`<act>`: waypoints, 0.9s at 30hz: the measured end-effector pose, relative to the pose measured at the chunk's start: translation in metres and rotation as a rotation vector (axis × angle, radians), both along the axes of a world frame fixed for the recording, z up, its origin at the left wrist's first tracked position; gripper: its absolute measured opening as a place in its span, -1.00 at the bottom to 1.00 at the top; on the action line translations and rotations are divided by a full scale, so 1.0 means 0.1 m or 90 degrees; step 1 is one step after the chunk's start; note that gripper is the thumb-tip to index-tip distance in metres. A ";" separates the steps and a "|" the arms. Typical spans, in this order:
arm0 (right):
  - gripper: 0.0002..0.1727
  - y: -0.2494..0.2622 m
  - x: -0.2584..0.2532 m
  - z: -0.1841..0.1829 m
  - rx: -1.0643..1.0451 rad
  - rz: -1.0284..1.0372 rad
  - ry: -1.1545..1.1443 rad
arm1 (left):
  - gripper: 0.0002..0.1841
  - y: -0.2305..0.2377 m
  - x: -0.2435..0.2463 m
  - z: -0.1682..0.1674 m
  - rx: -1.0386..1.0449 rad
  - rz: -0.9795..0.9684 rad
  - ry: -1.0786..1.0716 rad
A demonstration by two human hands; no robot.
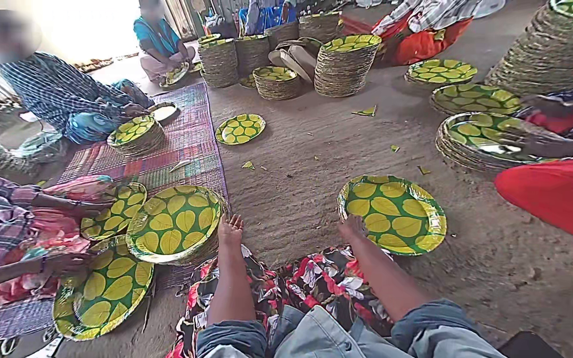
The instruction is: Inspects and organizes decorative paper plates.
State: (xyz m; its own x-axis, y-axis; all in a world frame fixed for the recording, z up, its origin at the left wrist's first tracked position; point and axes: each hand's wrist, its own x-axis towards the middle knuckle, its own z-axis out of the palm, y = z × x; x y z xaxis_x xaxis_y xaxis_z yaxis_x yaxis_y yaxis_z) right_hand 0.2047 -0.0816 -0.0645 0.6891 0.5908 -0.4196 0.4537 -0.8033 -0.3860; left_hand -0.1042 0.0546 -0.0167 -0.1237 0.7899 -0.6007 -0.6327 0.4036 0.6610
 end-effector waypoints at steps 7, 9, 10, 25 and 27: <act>-0.37 0.07 -0.03 -0.05 -0.168 0.065 -0.039 | -0.50 -0.12 0.32 0.03 0.013 -0.145 0.108; -0.40 0.07 0.00 -0.05 -0.184 0.078 -0.067 | -0.52 -0.16 0.46 0.00 0.029 -0.208 0.139; -0.43 0.07 0.00 -0.05 -0.185 0.082 -0.076 | -0.54 -0.18 0.53 -0.02 0.039 -0.246 0.164; -0.62 0.08 -0.13 0.01 0.217 0.400 -0.228 | -0.31 -0.22 0.83 -0.34 0.398 -0.504 0.833; -0.63 0.10 -0.16 -0.10 0.211 0.584 -0.206 | -0.28 -0.22 0.86 -0.39 0.488 -0.505 0.965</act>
